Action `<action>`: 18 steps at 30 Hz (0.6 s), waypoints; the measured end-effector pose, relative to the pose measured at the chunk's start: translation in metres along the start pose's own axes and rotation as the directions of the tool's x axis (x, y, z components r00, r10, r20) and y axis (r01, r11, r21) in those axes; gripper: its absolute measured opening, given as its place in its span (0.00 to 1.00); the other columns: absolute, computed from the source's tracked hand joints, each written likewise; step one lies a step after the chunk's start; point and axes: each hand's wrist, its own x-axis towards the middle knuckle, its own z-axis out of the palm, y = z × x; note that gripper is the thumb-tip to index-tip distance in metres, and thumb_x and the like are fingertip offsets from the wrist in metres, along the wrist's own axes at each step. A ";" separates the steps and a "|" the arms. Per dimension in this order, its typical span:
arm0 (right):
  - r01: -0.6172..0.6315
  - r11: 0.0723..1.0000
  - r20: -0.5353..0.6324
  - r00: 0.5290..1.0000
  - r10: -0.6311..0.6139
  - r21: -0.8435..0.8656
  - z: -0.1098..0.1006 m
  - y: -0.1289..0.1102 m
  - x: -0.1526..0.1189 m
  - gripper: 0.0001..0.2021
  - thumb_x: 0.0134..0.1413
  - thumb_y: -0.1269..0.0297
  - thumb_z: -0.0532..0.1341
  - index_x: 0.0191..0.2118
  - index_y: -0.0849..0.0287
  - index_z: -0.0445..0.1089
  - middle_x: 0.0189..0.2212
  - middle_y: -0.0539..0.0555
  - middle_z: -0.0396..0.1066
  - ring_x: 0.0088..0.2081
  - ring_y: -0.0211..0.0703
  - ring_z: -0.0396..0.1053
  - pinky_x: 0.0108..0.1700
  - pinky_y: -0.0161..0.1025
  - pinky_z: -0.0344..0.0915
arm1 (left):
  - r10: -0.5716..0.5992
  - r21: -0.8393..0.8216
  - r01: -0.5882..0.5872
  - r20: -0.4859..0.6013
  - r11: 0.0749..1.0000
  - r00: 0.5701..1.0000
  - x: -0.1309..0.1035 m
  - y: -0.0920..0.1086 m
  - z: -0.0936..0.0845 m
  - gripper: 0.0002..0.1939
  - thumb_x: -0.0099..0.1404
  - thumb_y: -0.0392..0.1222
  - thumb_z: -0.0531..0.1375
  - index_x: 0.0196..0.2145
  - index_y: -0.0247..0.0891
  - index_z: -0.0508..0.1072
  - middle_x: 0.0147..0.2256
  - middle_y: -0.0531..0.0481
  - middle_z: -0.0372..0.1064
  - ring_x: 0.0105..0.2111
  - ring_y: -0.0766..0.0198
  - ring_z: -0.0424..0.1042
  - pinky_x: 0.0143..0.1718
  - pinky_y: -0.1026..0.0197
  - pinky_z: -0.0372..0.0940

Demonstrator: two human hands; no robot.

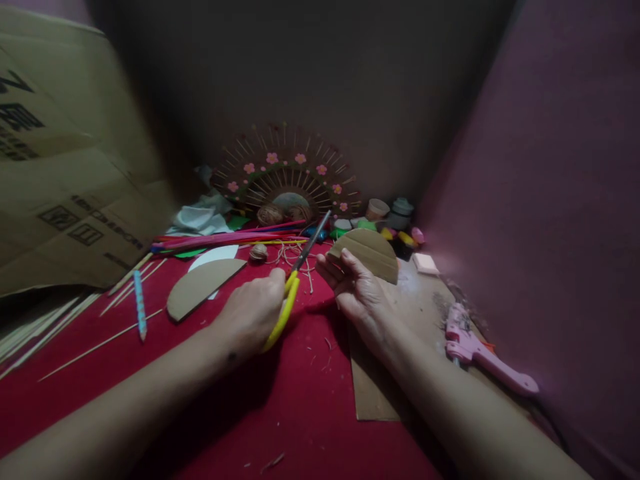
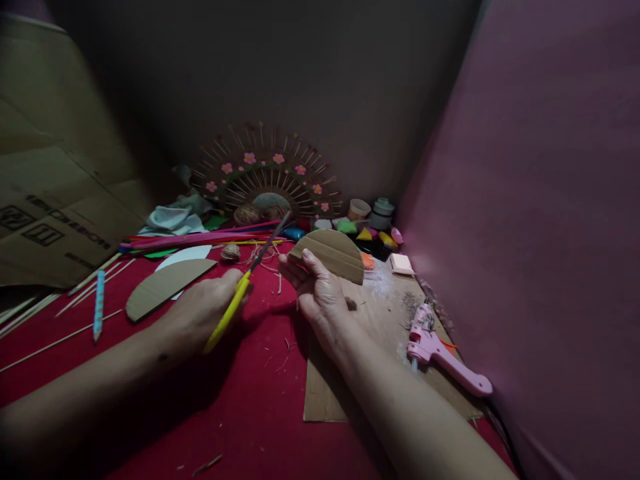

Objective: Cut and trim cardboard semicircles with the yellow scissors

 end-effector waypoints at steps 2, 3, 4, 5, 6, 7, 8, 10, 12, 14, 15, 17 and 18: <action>0.004 1.000 0.015 1.000 -0.003 -0.021 -0.001 -0.001 0.000 0.04 0.46 0.71 0.62 0.23 0.60 0.71 0.22 0.53 0.76 0.31 0.43 0.74 0.51 0.48 0.64 | -0.028 -0.051 0.027 -0.025 0.998 0.999 0.003 -0.005 -0.001 0.11 0.61 0.44 0.45 0.38 0.37 0.59 0.31 0.40 0.70 0.29 0.52 0.70 0.26 0.57 0.58; 0.003 1.000 0.015 1.000 -0.002 -0.029 -0.001 -0.001 0.000 0.04 0.45 0.70 0.63 0.23 0.60 0.71 0.22 0.53 0.76 0.31 0.43 0.74 0.51 0.48 0.64 | -0.030 -0.076 0.028 -0.021 0.997 0.999 0.004 -0.006 -0.001 0.11 0.61 0.45 0.45 0.38 0.37 0.59 0.31 0.40 0.70 0.29 0.52 0.70 0.26 0.57 0.58; 0.001 0.999 0.010 1.000 0.000 -0.033 -0.001 -0.001 0.000 0.04 0.45 0.71 0.63 0.22 0.60 0.71 0.22 0.52 0.76 0.31 0.42 0.74 0.51 0.48 0.63 | -0.030 -0.092 0.029 -0.008 0.995 1.000 0.004 -0.007 -0.001 0.12 0.61 0.46 0.45 0.38 0.37 0.59 0.32 0.40 0.70 0.29 0.53 0.70 0.27 0.56 0.58; -0.003 1.000 0.001 1.000 0.003 -0.029 -0.001 -0.001 0.000 0.04 0.44 0.71 0.63 0.22 0.60 0.71 0.22 0.52 0.76 0.31 0.42 0.74 0.51 0.48 0.63 | -0.027 -0.096 0.028 0.010 0.995 1.000 0.004 -0.007 -0.001 0.12 0.61 0.46 0.45 0.37 0.37 0.59 0.32 0.40 0.70 0.29 0.52 0.70 0.27 0.56 0.58; -0.008 1.000 -0.009 1.000 0.008 -0.021 -0.001 -0.001 0.000 0.04 0.44 0.72 0.63 0.22 0.60 0.71 0.22 0.52 0.75 0.30 0.42 0.74 0.51 0.48 0.63 | -0.023 -0.087 0.026 0.031 0.996 0.999 0.004 -0.005 -0.001 0.12 0.61 0.46 0.45 0.37 0.37 0.59 0.32 0.39 0.70 0.30 0.52 0.71 0.27 0.56 0.58; -0.013 1.000 -0.017 1.000 0.013 -0.012 0.000 -0.001 -0.001 0.04 0.44 0.73 0.62 0.23 0.60 0.71 0.22 0.52 0.75 0.30 0.41 0.73 0.51 0.48 0.63 | -0.016 -0.069 0.019 0.051 0.997 0.999 0.003 -0.004 -0.001 0.12 0.61 0.46 0.45 0.37 0.37 0.59 0.32 0.39 0.71 0.30 0.51 0.71 0.26 0.56 0.58; -0.018 1.000 -0.021 1.000 0.017 -0.005 0.000 -0.001 -0.002 0.04 0.44 0.74 0.62 0.23 0.60 0.71 0.22 0.52 0.76 0.30 0.41 0.73 0.51 0.47 0.63 | -0.007 -0.046 0.010 0.065 0.999 0.998 0.002 -0.002 0.000 0.11 0.61 0.45 0.45 0.37 0.37 0.60 0.32 0.39 0.71 0.31 0.50 0.71 0.26 0.56 0.58; -0.027 1.000 -0.020 0.999 0.027 0.002 0.003 -0.001 -0.003 0.05 0.44 0.76 0.60 0.24 0.61 0.72 0.23 0.52 0.76 0.30 0.40 0.74 0.51 0.46 0.63 | 0.007 0.007 -0.008 0.076 1.000 0.997 0.000 0.003 0.001 0.11 0.61 0.44 0.44 0.37 0.37 0.60 0.32 0.38 0.71 0.32 0.48 0.72 0.27 0.54 0.58; -0.033 0.999 -0.026 0.999 0.033 0.007 0.005 -0.001 -0.005 0.06 0.44 0.77 0.59 0.24 0.61 0.72 0.23 0.52 0.76 0.30 0.39 0.73 0.51 0.44 0.64 | 0.013 0.035 -0.016 0.076 0.999 0.997 -0.002 0.007 0.002 0.12 0.62 0.42 0.43 0.38 0.36 0.60 0.33 0.37 0.71 0.34 0.46 0.72 0.28 0.53 0.60; -0.037 0.999 -0.034 0.999 0.037 0.010 0.007 -0.001 -0.007 0.07 0.44 0.78 0.58 0.24 0.61 0.72 0.23 0.51 0.76 0.29 0.38 0.73 0.50 0.43 0.65 | 0.014 0.044 -0.018 0.083 0.999 0.996 -0.003 0.009 0.002 0.12 0.62 0.42 0.43 0.39 0.35 0.60 0.33 0.37 0.71 0.34 0.45 0.73 0.28 0.51 0.61; -0.036 0.999 -0.031 0.999 0.036 0.007 0.007 0.000 -0.007 0.08 0.44 0.78 0.58 0.24 0.61 0.72 0.23 0.51 0.76 0.29 0.38 0.73 0.50 0.43 0.65 | 0.015 0.048 -0.019 0.089 0.999 0.996 -0.003 0.010 0.003 0.11 0.62 0.41 0.43 0.39 0.35 0.60 0.33 0.37 0.71 0.35 0.44 0.73 0.29 0.51 0.61; -0.037 0.999 -0.008 0.999 0.037 -0.007 0.007 0.002 -0.007 0.07 0.44 0.78 0.58 0.25 0.62 0.72 0.24 0.52 0.77 0.31 0.40 0.74 0.51 0.45 0.65 | 0.018 0.055 -0.023 0.097 0.998 0.995 -0.004 0.011 0.003 0.11 0.62 0.40 0.44 0.39 0.35 0.60 0.34 0.37 0.71 0.35 0.44 0.73 0.29 0.50 0.62; -0.043 0.999 0.010 0.999 0.043 -0.016 0.006 0.003 -0.007 0.07 0.45 0.77 0.58 0.26 0.62 0.73 0.25 0.53 0.77 0.33 0.41 0.74 0.51 0.46 0.65 | 0.020 0.061 -0.026 0.093 0.998 0.995 -0.004 0.011 0.004 0.11 0.62 0.40 0.43 0.39 0.34 0.59 0.34 0.37 0.71 0.36 0.43 0.73 0.30 0.50 0.63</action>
